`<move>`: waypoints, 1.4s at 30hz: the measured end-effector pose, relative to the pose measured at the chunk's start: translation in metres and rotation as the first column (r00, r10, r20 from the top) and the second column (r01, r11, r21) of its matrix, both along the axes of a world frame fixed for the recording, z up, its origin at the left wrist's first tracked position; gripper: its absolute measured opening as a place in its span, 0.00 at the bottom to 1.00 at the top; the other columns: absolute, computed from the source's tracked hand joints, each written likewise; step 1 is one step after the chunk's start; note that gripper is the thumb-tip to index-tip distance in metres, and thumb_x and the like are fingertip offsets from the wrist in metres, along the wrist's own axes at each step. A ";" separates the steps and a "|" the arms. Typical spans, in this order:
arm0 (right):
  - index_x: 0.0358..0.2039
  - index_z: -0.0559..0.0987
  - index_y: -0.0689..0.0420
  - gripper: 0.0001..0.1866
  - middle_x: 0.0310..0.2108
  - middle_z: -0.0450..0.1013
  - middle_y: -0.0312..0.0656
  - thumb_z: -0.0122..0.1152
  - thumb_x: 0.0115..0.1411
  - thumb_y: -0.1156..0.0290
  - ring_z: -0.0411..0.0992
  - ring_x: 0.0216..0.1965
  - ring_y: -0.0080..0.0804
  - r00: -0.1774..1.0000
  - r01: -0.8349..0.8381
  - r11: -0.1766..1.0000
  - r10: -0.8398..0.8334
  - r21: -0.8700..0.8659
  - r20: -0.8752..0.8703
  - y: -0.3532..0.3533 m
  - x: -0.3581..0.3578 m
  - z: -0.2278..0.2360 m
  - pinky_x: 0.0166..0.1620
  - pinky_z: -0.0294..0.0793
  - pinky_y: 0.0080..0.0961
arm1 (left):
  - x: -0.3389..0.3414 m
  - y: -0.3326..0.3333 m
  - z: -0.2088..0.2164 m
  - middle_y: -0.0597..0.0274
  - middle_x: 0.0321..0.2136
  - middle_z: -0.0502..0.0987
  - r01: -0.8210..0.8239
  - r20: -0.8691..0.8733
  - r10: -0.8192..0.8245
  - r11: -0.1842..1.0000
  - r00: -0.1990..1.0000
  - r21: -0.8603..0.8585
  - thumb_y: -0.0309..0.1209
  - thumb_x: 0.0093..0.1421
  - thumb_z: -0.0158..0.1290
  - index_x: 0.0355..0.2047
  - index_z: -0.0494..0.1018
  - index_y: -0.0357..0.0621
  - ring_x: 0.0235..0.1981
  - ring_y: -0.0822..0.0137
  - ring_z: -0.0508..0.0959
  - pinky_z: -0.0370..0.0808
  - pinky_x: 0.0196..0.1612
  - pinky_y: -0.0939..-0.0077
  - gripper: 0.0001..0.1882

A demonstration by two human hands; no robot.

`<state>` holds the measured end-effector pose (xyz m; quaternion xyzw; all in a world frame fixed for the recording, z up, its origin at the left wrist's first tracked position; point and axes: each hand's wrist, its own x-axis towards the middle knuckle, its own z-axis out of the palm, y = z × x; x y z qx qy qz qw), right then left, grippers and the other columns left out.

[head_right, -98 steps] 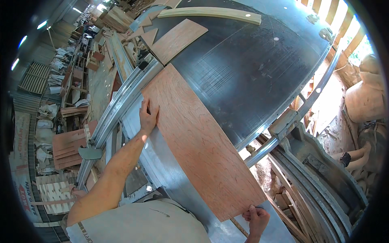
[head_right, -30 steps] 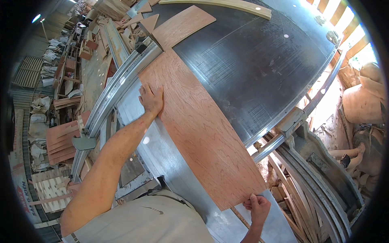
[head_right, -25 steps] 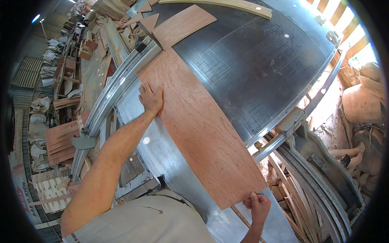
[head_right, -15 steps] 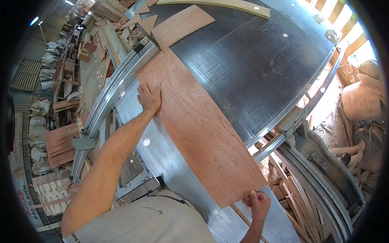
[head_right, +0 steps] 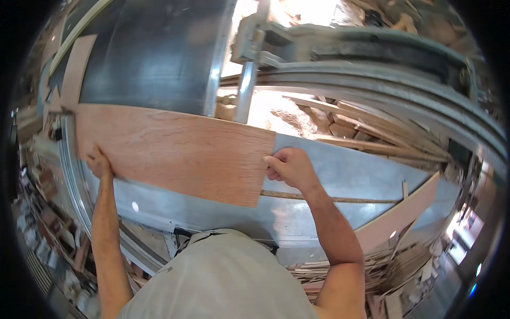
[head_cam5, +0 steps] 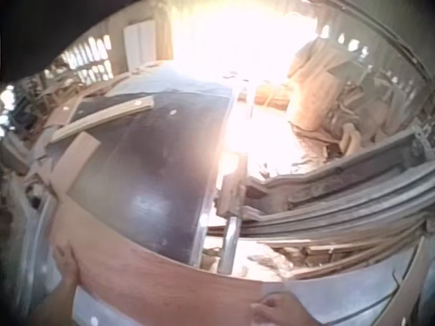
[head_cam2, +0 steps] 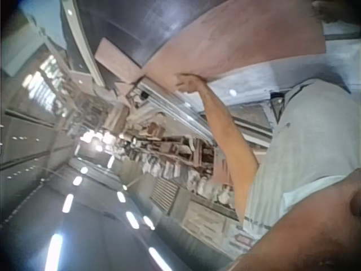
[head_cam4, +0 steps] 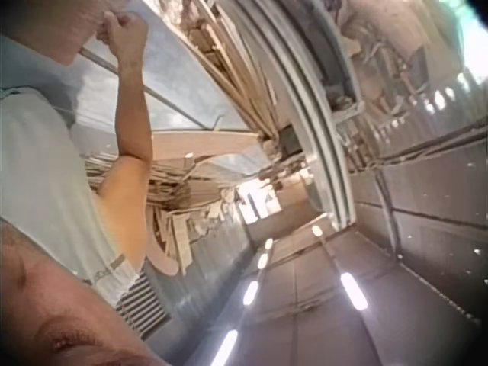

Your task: The person uses a table saw to cut a rectangular piece of plywood into two smaller pieces. After cutting, the person moves the pieces to a workbench, arranges them, and uses a metal ruler and a pen to mark lines on the wood surfaces.

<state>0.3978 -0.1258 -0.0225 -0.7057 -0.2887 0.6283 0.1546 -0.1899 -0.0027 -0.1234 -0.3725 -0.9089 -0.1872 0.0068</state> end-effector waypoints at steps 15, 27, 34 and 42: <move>0.24 0.82 0.62 0.20 0.18 0.77 0.40 0.62 0.61 0.56 0.76 0.20 0.22 0.984 -0.176 0.975 0.173 0.136 0.035 -0.002 -0.003 -0.001 0.23 0.74 0.21 | -0.067 -0.020 -0.050 0.36 0.55 0.68 0.128 -0.313 -0.170 0.980 0.935 -0.149 0.60 0.67 0.37 0.56 0.67 0.30 0.55 0.40 0.69 0.66 0.58 0.51 0.40; 0.25 0.78 0.65 0.16 0.19 0.77 0.44 0.64 0.61 0.63 0.76 0.18 0.27 1.000 0.031 0.998 -0.031 0.051 0.002 -0.004 -0.023 0.010 0.21 0.75 0.20 | 0.018 0.003 0.045 0.34 0.68 0.48 -0.088 0.079 0.091 0.995 0.993 -0.037 0.60 0.60 0.46 0.67 0.49 0.31 0.71 0.41 0.42 0.37 0.70 0.45 0.49; 0.26 0.78 0.65 0.16 0.20 0.77 0.45 0.64 0.61 0.63 0.76 0.18 0.28 0.999 0.032 0.997 -0.032 0.070 -0.002 -0.002 -0.024 0.010 0.21 0.75 0.20 | 0.016 0.009 0.046 0.33 0.68 0.46 -0.098 0.085 0.104 0.993 0.991 -0.073 0.60 0.60 0.46 0.68 0.48 0.30 0.72 0.43 0.41 0.36 0.70 0.47 0.50; 0.24 0.79 0.64 0.17 0.19 0.76 0.43 0.63 0.61 0.62 0.75 0.17 0.27 0.999 0.022 0.996 -0.024 0.086 0.023 0.005 -0.039 0.011 0.21 0.75 0.19 | 0.004 0.014 0.045 0.33 0.68 0.45 -0.089 0.089 0.095 0.994 0.992 -0.064 0.60 0.60 0.46 0.67 0.48 0.30 0.72 0.43 0.40 0.35 0.70 0.46 0.50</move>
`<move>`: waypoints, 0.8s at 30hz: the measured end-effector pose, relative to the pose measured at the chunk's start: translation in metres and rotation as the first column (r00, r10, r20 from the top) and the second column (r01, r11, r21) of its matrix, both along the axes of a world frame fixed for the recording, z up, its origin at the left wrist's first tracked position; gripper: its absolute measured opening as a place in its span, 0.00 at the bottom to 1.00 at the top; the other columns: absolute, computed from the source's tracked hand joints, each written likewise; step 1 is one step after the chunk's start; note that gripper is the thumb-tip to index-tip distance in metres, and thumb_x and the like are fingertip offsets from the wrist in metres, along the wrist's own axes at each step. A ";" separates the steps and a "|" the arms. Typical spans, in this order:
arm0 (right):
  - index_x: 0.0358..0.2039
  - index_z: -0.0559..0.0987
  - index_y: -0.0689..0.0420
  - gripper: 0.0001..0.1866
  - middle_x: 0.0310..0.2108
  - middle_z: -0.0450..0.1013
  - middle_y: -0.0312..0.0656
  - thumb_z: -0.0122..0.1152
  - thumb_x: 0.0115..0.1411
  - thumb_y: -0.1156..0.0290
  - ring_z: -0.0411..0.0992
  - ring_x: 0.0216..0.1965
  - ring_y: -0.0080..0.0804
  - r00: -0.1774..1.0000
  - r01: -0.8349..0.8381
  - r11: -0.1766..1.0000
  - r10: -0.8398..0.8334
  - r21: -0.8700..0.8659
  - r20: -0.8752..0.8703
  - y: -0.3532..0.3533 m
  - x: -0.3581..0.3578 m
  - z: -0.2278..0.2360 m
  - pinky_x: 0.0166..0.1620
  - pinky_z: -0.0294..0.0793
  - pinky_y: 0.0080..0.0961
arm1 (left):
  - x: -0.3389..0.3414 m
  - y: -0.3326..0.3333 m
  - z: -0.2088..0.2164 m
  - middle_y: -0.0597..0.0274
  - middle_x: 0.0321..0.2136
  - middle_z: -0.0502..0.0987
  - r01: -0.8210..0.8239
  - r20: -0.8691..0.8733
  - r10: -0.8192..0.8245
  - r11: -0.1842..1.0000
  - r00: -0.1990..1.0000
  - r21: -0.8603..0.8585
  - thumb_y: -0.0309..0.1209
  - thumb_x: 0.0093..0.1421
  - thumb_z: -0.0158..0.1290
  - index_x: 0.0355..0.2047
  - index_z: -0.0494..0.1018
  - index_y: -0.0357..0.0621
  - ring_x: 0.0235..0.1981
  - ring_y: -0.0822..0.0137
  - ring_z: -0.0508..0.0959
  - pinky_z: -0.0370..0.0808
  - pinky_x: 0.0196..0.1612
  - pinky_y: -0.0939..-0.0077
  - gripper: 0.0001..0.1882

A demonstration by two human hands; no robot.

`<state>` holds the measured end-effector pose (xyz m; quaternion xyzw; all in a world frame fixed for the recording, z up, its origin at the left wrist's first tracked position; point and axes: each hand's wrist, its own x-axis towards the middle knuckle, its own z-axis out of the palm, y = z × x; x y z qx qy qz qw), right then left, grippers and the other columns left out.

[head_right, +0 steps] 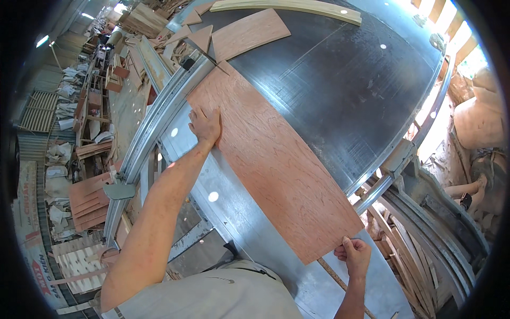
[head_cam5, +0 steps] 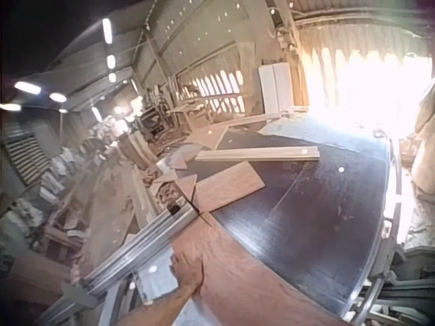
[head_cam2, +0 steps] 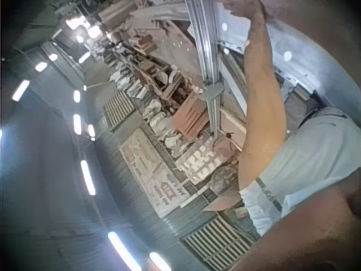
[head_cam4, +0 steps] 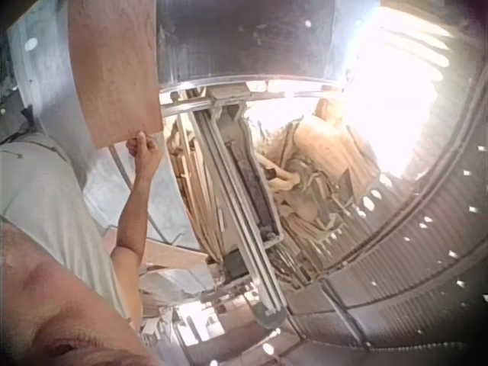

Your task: The person uses a table saw to cut a rectangular piece of plywood into two smaller pieces. After cutting, the person moves the pieces to a workbench, arranges them, and uses a metal ruler and a pen to mark lines on the wood surfaces.

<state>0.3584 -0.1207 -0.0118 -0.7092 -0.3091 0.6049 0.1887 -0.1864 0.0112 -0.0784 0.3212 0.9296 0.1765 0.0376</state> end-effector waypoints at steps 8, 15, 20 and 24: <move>0.26 0.79 0.64 0.16 0.20 0.77 0.44 0.64 0.61 0.62 0.76 0.18 0.28 1.000 -0.022 0.999 0.022 -0.024 0.010 0.010 -0.014 0.001 0.22 0.77 0.20 | -0.015 0.005 0.001 0.30 0.68 0.45 -0.005 0.017 0.004 1.000 1.000 0.006 0.60 0.60 0.47 0.67 0.48 0.29 0.72 0.42 0.40 0.34 0.70 0.45 0.50; 0.26 0.79 0.64 0.15 0.21 0.78 0.45 0.64 0.62 0.63 0.78 0.20 0.29 0.999 -0.037 0.998 0.037 -0.048 0.006 0.019 -0.028 0.000 0.23 0.78 0.21 | -0.032 0.011 0.001 0.31 0.68 0.46 -0.004 0.004 0.004 1.000 1.000 0.006 0.60 0.60 0.47 0.67 0.48 0.30 0.71 0.41 0.41 0.35 0.70 0.44 0.50; 0.27 0.79 0.64 0.16 0.21 0.78 0.45 0.64 0.62 0.63 0.78 0.20 0.30 0.999 -0.045 0.997 0.045 -0.061 0.002 0.024 -0.038 0.000 0.23 0.78 0.21 | -0.043 0.018 -0.002 0.32 0.68 0.47 -0.008 -0.014 0.008 1.000 1.000 0.013 0.60 0.60 0.48 0.67 0.49 0.31 0.71 0.41 0.42 0.36 0.70 0.44 0.50; 0.26 0.79 0.64 0.16 0.21 0.77 0.45 0.63 0.62 0.62 0.77 0.19 0.29 0.999 -0.046 0.998 0.047 -0.048 0.023 0.030 -0.051 0.002 0.22 0.78 0.21 | -0.052 0.022 0.000 0.33 0.68 0.48 -0.010 -0.018 0.010 1.000 1.000 0.011 0.60 0.59 0.48 0.67 0.50 0.31 0.71 0.41 0.42 0.36 0.70 0.44 0.50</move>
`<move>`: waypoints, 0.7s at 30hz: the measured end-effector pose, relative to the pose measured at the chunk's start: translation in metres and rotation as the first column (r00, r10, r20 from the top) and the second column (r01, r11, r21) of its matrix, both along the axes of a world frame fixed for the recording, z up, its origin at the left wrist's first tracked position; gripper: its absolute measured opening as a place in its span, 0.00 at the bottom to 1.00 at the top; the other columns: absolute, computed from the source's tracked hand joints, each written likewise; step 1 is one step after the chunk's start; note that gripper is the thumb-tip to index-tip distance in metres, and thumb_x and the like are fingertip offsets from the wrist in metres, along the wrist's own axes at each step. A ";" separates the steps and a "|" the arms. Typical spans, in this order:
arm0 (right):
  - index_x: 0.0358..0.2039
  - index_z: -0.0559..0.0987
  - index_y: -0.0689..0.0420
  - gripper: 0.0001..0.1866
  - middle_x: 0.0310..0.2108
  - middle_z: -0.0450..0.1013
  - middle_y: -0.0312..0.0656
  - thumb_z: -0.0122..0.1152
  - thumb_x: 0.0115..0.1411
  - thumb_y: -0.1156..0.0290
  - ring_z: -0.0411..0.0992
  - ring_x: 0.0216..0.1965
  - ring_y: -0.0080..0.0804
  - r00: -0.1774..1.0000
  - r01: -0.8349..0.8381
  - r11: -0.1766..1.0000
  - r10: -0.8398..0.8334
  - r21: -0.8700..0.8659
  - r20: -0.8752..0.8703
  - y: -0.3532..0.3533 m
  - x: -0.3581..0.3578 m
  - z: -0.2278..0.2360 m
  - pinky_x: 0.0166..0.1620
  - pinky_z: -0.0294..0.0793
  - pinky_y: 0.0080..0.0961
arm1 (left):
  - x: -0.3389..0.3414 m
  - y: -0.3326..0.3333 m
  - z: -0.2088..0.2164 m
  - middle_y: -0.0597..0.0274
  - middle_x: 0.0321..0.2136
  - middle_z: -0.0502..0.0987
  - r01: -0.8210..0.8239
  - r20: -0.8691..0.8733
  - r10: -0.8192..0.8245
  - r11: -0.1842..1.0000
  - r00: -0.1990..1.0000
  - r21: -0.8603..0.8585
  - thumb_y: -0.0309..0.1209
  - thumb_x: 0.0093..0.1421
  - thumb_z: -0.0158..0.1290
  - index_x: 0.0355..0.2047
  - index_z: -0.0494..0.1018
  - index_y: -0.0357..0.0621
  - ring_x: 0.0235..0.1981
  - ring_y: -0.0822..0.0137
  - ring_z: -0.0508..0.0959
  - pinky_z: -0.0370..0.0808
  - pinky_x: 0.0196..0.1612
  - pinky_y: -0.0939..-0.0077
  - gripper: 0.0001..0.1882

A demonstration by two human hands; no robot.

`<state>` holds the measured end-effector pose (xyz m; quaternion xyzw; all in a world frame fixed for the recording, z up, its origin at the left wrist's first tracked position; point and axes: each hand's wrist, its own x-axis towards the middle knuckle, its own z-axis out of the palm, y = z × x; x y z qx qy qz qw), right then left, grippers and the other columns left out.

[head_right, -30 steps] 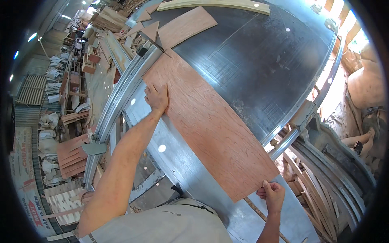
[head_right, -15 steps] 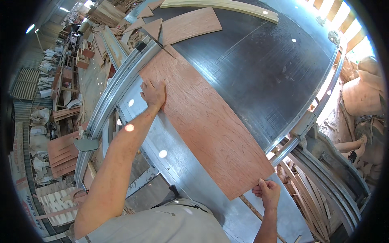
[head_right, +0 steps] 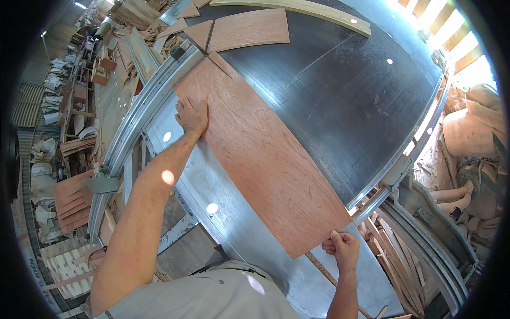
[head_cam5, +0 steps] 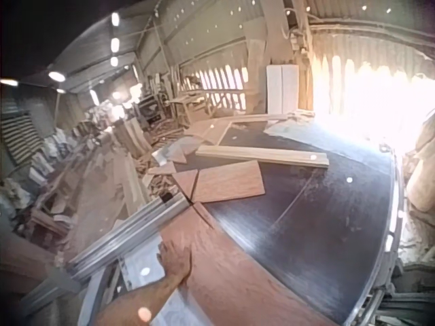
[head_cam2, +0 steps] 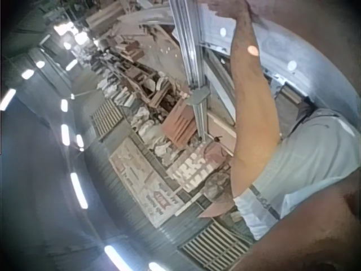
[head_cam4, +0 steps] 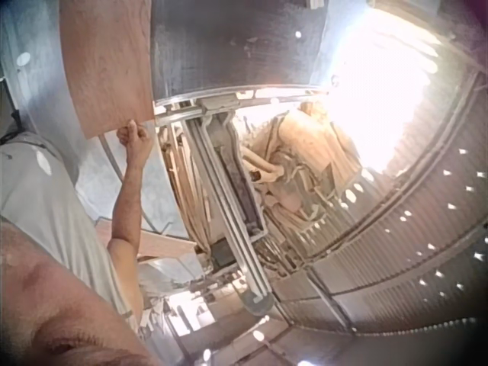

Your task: The person uses a table saw to cut a rectangular piece of plywood into two smaller pieces. After cutting, the person moves the pieces to a workbench, arranges them, and uses a metal ruler and a pen to mark lines on the wood surfaces.

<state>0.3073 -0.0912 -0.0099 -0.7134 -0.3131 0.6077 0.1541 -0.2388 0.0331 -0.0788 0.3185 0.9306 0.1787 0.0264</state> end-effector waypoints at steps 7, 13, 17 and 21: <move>0.27 0.79 0.65 0.16 0.22 0.78 0.46 0.63 0.62 0.63 0.78 0.20 0.30 1.000 -0.007 1.000 0.007 -0.013 -0.015 0.008 -0.011 -0.003 0.23 0.78 0.22 | -0.015 0.008 -0.001 0.34 0.68 0.48 -0.001 -0.003 0.001 1.000 1.000 0.004 0.61 0.59 0.48 0.67 0.50 0.32 0.71 0.42 0.42 0.36 0.70 0.45 0.50; 0.27 0.79 0.65 0.16 0.22 0.78 0.46 0.63 0.62 0.63 0.78 0.21 0.30 1.000 -0.009 1.000 0.009 -0.008 -0.016 0.015 -0.024 -0.005 0.23 0.78 0.22 | -0.026 0.017 0.003 0.35 0.68 0.47 -0.008 0.028 0.009 1.000 1.000 -0.018 0.61 0.59 0.47 0.67 0.50 0.32 0.72 0.44 0.42 0.35 0.70 0.46 0.50; 0.27 0.79 0.65 0.16 0.22 0.78 0.46 0.63 0.62 0.62 0.78 0.21 0.30 1.000 -0.006 1.000 0.005 -0.015 -0.025 0.019 -0.032 -0.005 0.23 0.78 0.22 | -0.033 0.019 0.002 0.36 0.68 0.47 -0.008 0.027 0.008 1.000 1.000 -0.006 0.62 0.59 0.47 0.67 0.50 0.33 0.72 0.44 0.41 0.35 0.70 0.47 0.50; 0.27 0.79 0.65 0.16 0.22 0.78 0.46 0.64 0.62 0.62 0.78 0.21 0.30 1.000 -0.008 1.000 0.008 -0.011 -0.011 0.022 -0.045 -0.005 0.23 0.78 0.21 | -0.047 0.023 0.000 0.36 0.68 0.48 -0.014 0.018 0.014 1.000 1.000 0.014 0.62 0.60 0.47 0.67 0.50 0.33 0.72 0.44 0.41 0.35 0.70 0.47 0.50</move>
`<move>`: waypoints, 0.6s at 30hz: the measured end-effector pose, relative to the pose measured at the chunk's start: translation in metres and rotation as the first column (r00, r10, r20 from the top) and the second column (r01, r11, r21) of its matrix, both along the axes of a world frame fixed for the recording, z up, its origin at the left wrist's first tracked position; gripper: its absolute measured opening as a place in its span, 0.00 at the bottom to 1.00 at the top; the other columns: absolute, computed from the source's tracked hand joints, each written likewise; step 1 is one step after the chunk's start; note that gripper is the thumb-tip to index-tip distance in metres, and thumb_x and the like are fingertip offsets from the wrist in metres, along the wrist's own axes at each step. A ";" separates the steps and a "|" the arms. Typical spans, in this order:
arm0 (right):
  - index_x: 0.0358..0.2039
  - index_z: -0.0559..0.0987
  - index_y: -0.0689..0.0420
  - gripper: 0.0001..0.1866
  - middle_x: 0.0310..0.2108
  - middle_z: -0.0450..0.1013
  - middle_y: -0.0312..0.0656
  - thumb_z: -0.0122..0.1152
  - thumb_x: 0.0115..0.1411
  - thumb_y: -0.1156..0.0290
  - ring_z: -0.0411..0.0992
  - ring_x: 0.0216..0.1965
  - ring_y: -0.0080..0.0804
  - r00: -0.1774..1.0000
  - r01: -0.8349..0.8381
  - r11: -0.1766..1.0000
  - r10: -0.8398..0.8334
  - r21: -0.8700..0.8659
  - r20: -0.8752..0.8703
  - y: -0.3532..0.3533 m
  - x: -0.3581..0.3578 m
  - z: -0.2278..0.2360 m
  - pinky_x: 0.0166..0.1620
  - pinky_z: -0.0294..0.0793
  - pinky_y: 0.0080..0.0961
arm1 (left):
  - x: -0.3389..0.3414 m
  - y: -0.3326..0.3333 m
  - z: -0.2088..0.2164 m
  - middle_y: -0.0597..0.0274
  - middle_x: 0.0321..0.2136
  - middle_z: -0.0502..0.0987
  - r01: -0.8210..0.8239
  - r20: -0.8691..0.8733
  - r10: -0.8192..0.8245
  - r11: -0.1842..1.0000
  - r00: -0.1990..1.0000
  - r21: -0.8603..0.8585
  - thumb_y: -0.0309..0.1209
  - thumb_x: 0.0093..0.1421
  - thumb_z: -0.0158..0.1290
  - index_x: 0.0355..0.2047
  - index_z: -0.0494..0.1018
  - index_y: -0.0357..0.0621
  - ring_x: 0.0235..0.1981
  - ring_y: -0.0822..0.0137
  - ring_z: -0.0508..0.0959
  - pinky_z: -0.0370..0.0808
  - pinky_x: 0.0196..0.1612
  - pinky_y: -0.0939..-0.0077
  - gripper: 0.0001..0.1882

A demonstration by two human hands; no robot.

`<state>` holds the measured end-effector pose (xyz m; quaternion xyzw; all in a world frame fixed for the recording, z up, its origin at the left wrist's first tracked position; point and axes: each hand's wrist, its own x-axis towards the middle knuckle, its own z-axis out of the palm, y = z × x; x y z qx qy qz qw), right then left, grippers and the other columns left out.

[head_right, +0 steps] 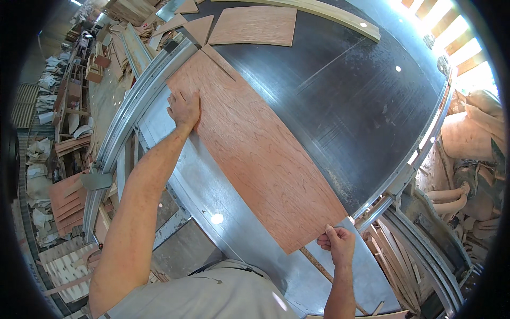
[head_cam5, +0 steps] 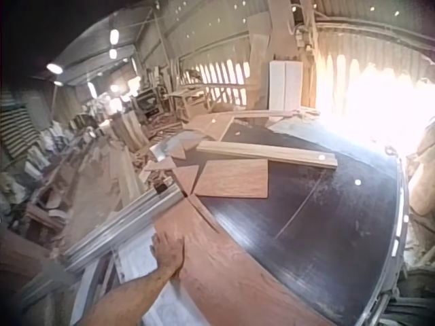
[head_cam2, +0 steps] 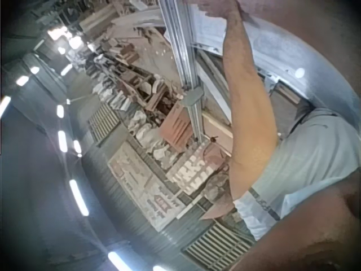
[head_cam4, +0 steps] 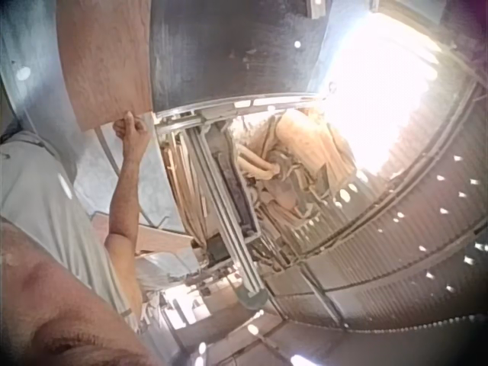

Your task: The person uses a table saw to cut a rectangular piece of plywood into two smaller pieces. After cutting, the person moves the pieces to a workbench, arranges them, and uses a metal ruler and a pen to mark lines on the wood surfaces.

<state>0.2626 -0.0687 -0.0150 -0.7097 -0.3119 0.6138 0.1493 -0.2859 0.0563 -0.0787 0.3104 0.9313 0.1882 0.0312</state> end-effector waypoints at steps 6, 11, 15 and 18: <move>0.28 0.79 0.65 0.17 0.22 0.78 0.46 0.64 0.62 0.62 0.78 0.21 0.29 1.000 0.015 1.000 -0.015 -0.006 -0.001 0.006 -0.021 0.001 0.24 0.78 0.21 | -0.020 0.008 0.002 0.35 0.68 0.48 -0.013 0.008 0.013 1.000 1.000 -0.021 0.61 0.60 0.47 0.67 0.50 0.33 0.72 0.45 0.41 0.35 0.70 0.47 0.49; 0.28 0.79 0.65 0.17 0.22 0.78 0.46 0.64 0.61 0.61 0.78 0.21 0.29 0.999 0.033 0.999 -0.033 0.006 -0.012 0.010 -0.039 0.001 0.24 0.78 0.21 | -0.038 0.014 0.001 0.35 0.68 0.47 -0.012 -0.002 0.012 1.000 1.000 -0.020 0.61 0.60 0.46 0.67 0.50 0.33 0.72 0.45 0.42 0.35 0.70 0.47 0.48; 0.28 0.79 0.65 0.17 0.22 0.78 0.46 0.65 0.61 0.61 0.78 0.21 0.29 0.999 0.044 0.999 -0.044 0.000 -0.031 0.014 -0.053 0.001 0.24 0.78 0.21 | -0.053 0.018 0.002 0.36 0.68 0.48 -0.008 -0.013 0.007 1.000 1.000 -0.029 0.61 0.60 0.46 0.67 0.50 0.33 0.72 0.44 0.42 0.36 0.70 0.47 0.48; 0.28 0.79 0.65 0.17 0.22 0.78 0.46 0.65 0.61 0.61 0.78 0.21 0.29 0.998 0.053 0.999 -0.053 -0.004 -0.041 0.017 -0.062 0.001 0.24 0.78 0.21 | -0.064 0.021 -0.002 0.36 0.68 0.49 -0.011 -0.033 0.009 0.999 0.999 -0.035 0.62 0.60 0.46 0.67 0.50 0.34 0.71 0.44 0.43 0.37 0.70 0.46 0.49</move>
